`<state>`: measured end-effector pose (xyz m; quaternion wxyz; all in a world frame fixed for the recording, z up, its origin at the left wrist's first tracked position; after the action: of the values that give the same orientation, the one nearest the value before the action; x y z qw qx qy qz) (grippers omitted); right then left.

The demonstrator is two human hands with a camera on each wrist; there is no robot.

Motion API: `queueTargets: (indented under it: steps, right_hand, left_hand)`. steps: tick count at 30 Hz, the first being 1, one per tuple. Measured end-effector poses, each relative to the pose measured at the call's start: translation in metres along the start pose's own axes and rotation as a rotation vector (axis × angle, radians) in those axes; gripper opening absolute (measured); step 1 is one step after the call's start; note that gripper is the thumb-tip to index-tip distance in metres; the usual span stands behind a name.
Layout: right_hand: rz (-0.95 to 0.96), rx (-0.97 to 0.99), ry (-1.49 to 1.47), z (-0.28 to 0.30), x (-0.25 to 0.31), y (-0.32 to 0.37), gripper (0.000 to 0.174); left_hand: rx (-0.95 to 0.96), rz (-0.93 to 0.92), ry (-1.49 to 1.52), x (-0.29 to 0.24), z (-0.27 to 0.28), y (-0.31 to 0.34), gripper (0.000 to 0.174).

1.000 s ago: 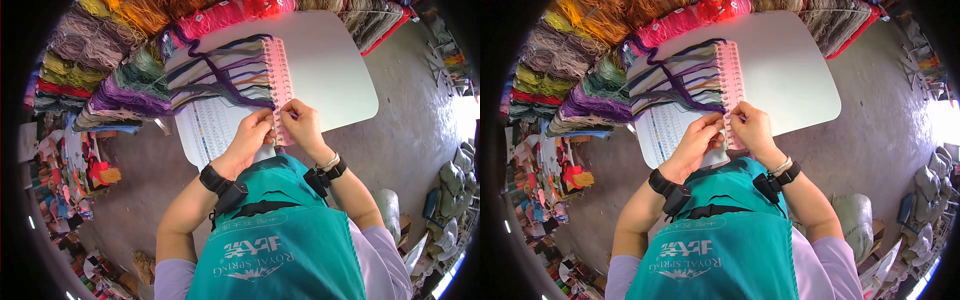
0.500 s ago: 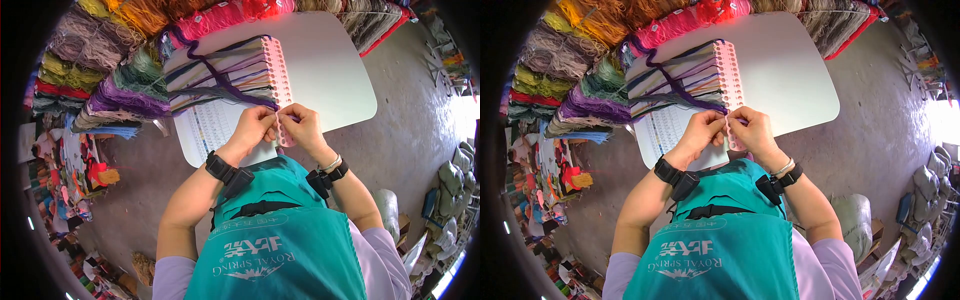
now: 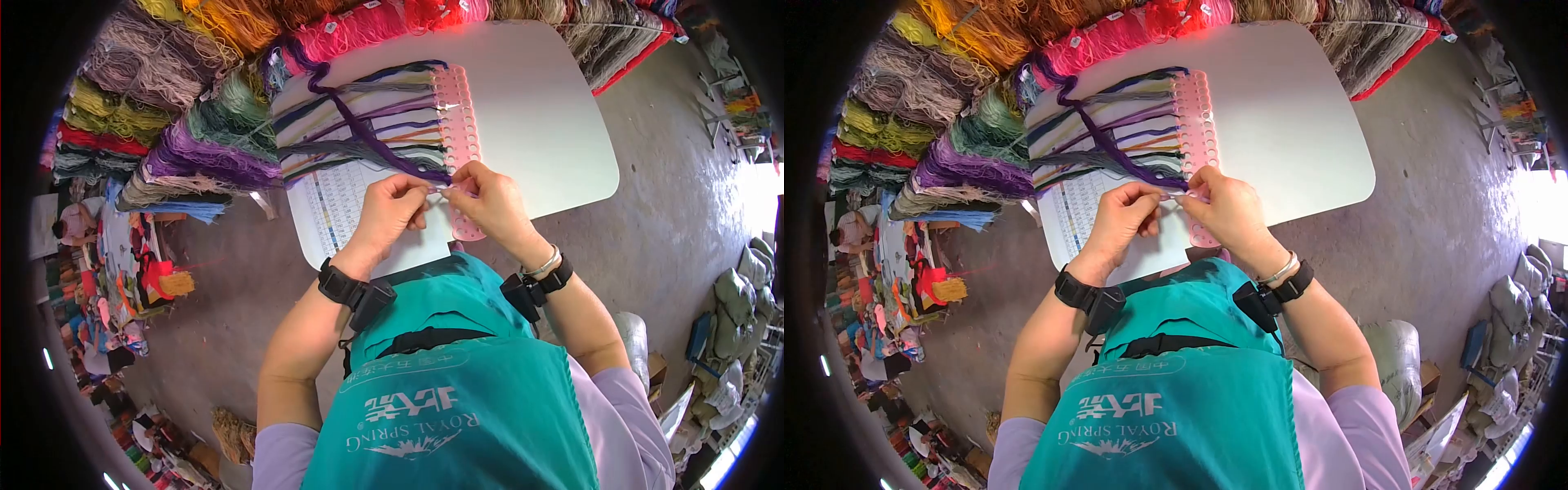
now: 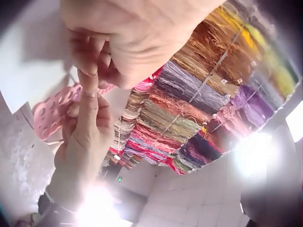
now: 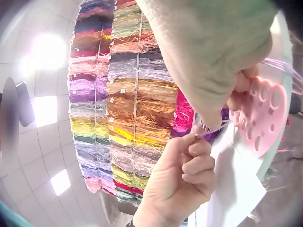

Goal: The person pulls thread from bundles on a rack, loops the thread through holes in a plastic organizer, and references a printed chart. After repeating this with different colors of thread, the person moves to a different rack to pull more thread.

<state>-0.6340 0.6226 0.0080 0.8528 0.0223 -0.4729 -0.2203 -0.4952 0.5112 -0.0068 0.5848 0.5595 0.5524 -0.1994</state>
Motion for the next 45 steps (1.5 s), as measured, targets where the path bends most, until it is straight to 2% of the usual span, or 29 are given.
queueTargets:
  steps: [5, 8, 9, 13, 17, 20, 23, 26, 28, 30, 32, 34, 35, 36, 37, 40, 41, 42, 43, 44, 45]
  right_hand:
    - [-0.035, 0.002, -0.032, -0.005, -0.006, -0.004, 0.033]
    - [-0.099, 0.023, -0.212, -0.002, -0.01, -0.009, 0.035]
    - [-0.089, 0.039, -0.233, -0.001, -0.011, -0.01, 0.034]
    - [0.007, 0.085, -0.516, -0.003, -0.021, -0.014, 0.03]
    - [0.019, 0.082, -0.557, -0.006, -0.029, -0.016, 0.029]
    - [-0.001, 0.048, -0.405, -0.002, -0.022, -0.014, 0.031]
    - [-0.03, 0.057, -0.17, 0.002, -0.006, -0.011, 0.035]
    - [-0.076, 0.104, -0.054, 0.002, 0.002, -0.01, 0.036]
    - [-0.054, 0.088, 0.02, 0.002, 0.002, -0.01, 0.037]
    - [-0.048, 0.086, 0.047, 0.001, 0.002, -0.011, 0.039]
    - [-0.06, 0.097, 0.031, 0.0, 0.003, -0.011, 0.04]
    - [-0.055, 0.09, 0.031, -0.001, 0.003, -0.01, 0.04]
    - [-0.054, 0.087, 0.031, -0.001, 0.003, -0.009, 0.04]
    - [-0.058, 0.086, 0.026, -0.001, 0.003, -0.009, 0.039]
    - [-0.063, 0.083, 0.02, -0.002, 0.003, -0.009, 0.039]
    - [-0.052, 0.061, 0.046, -0.003, 0.005, -0.008, 0.038]
    - [-0.045, 0.051, 0.062, -0.003, 0.006, -0.007, 0.038]
    - [-0.043, 0.048, 0.068, -0.003, 0.007, -0.007, 0.038]
    - [-0.042, 0.045, 0.074, -0.003, 0.009, -0.006, 0.038]
    - [-0.041, 0.041, 0.079, -0.003, 0.009, -0.006, 0.038]
    - [-0.036, 0.035, 0.087, -0.004, 0.009, -0.005, 0.038]
  left_hand:
    - [0.226, 0.073, 0.284, 0.006, -0.023, -0.002, 0.021]
    - [0.212, 0.074, 0.207, 0.006, -0.025, -0.008, 0.024]
    - [0.155, 0.055, 0.146, 0.006, -0.024, -0.012, 0.023]
    - [0.159, -0.039, -0.207, -0.011, -0.034, -0.02, 0.017]
    - [0.132, -0.178, -0.584, -0.013, -0.036, -0.027, 0.017]
    - [0.121, -0.192, -0.343, -0.005, -0.033, -0.029, 0.014]
    - [0.204, 0.067, 0.709, 0.012, -0.026, -0.023, 0.01]
    - [0.306, 0.01, 0.853, -0.012, 0.007, 0.009, 0.018]
    - [0.398, -0.113, 0.891, -0.032, 0.056, 0.038, 0.021]
    - [0.126, -0.198, 0.714, -0.058, 0.124, 0.074, 0.021]
    - [-0.023, -0.293, 0.713, -0.078, 0.185, 0.106, 0.023]
    - [-0.009, -0.481, 0.601, -0.097, 0.247, 0.133, 0.014]
    - [-0.29, -0.506, 0.526, -0.099, 0.28, 0.144, 0.01]
    - [-0.57, -0.522, 0.444, -0.101, 0.301, 0.157, 0.019]
    - [-0.62, -0.448, 0.296, -0.111, 0.291, 0.162, 0.038]
    - [-0.876, -0.173, -0.215, -0.091, 0.273, 0.161, 0.044]
    - [-0.881, -0.112, -0.525, -0.083, 0.262, 0.153, 0.041]
    - [-0.754, -0.287, -0.683, -0.06, 0.26, 0.14, 0.03]
    - [-0.739, -0.35, -0.915, -0.061, 0.218, 0.136, 0.021]
    - [-0.672, -0.337, -0.932, -0.057, 0.182, 0.131, 0.018]
    - [-0.617, -0.413, -1.07, -0.053, 0.155, 0.128, 0.017]
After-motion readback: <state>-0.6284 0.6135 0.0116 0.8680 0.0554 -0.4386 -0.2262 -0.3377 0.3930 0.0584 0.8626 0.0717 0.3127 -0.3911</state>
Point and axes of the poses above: each hand's wrist, its own y-axis away from the middle knuckle, its own z-axis out of the back of the hand, x = y × z, the point moved 6 cm from there along -y, towards the middle knuckle, and after that the axes turned 14 degrees about x, right-handed, at the moved point
